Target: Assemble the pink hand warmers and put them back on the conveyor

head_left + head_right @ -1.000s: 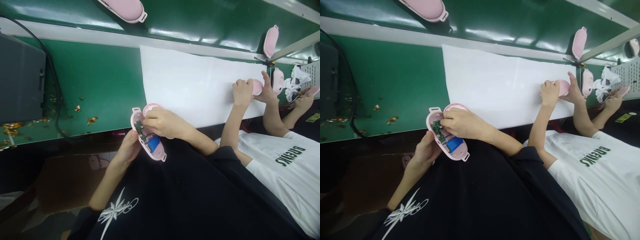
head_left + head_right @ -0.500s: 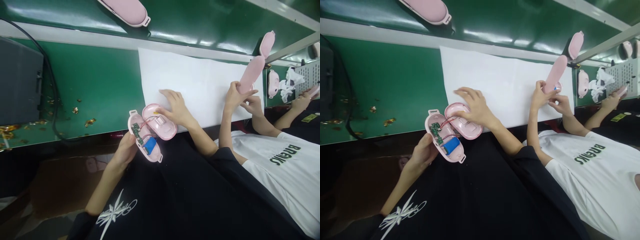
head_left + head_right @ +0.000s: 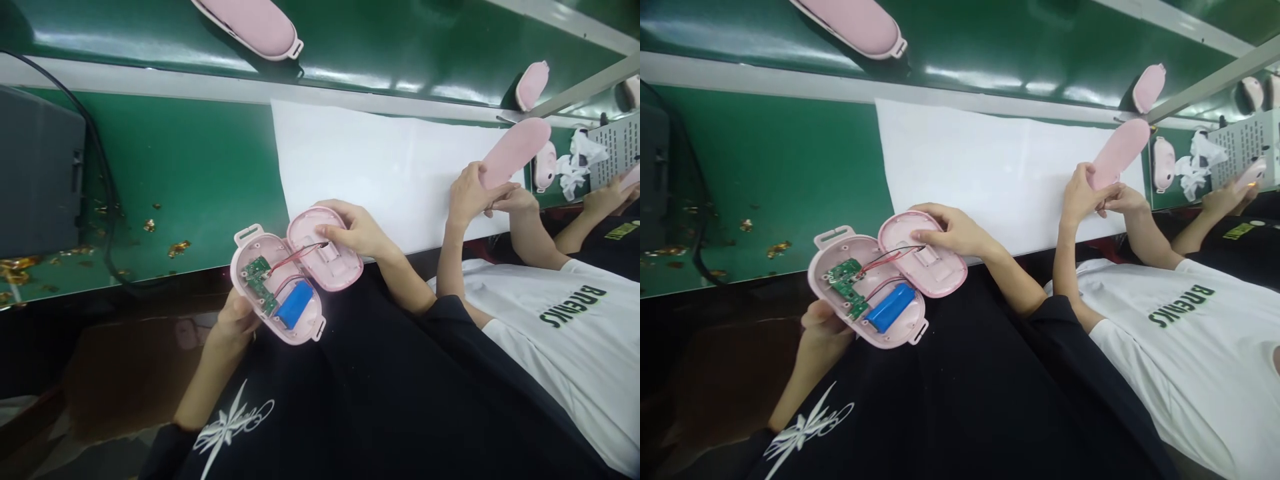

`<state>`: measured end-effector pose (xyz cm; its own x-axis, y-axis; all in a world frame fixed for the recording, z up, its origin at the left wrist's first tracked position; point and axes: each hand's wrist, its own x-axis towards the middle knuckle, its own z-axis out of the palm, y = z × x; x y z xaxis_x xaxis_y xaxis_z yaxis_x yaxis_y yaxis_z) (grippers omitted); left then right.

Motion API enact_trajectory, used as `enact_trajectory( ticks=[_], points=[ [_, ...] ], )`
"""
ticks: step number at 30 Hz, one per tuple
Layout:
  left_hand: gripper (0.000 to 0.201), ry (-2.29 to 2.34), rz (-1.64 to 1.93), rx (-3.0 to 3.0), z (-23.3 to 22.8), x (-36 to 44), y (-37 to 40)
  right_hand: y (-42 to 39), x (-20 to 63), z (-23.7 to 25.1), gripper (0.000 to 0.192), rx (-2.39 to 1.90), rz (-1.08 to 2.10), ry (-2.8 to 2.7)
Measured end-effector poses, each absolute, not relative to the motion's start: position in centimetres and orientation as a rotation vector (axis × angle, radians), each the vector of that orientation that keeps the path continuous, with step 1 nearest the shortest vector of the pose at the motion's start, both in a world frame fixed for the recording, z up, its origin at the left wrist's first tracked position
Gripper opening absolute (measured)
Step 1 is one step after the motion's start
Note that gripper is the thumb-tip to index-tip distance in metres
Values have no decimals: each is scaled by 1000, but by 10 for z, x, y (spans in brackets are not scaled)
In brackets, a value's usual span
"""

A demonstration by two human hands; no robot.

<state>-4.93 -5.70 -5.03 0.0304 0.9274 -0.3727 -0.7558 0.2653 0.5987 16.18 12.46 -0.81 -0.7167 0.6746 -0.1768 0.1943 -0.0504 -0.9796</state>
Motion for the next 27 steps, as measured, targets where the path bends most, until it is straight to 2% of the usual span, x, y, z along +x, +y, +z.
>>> enact_trajectory(
  ticks=[2,4,7,9,17,27],
  points=[
    [72,834,1363,345,-44,-44,-52,119,165,7,42,-982,1604,-1937],
    [76,885,1392,391,-42,-39,-48,114,165,21,37,-1041,1365,-2109],
    [93,891,1360,407,-43,-37,-46,105,160,31,37,-1106,1036,-2368],
    [92,897,1355,419,-44,-36,-46,100,153,33,38,-1142,936,-2461],
    [70,983,1426,521,-39,-31,-39,90,140,39,43,-1164,1005,-2511],
    [79,1055,1315,609,-43,-31,-42,90,133,38,47,-1208,1042,-2559]
  ],
)
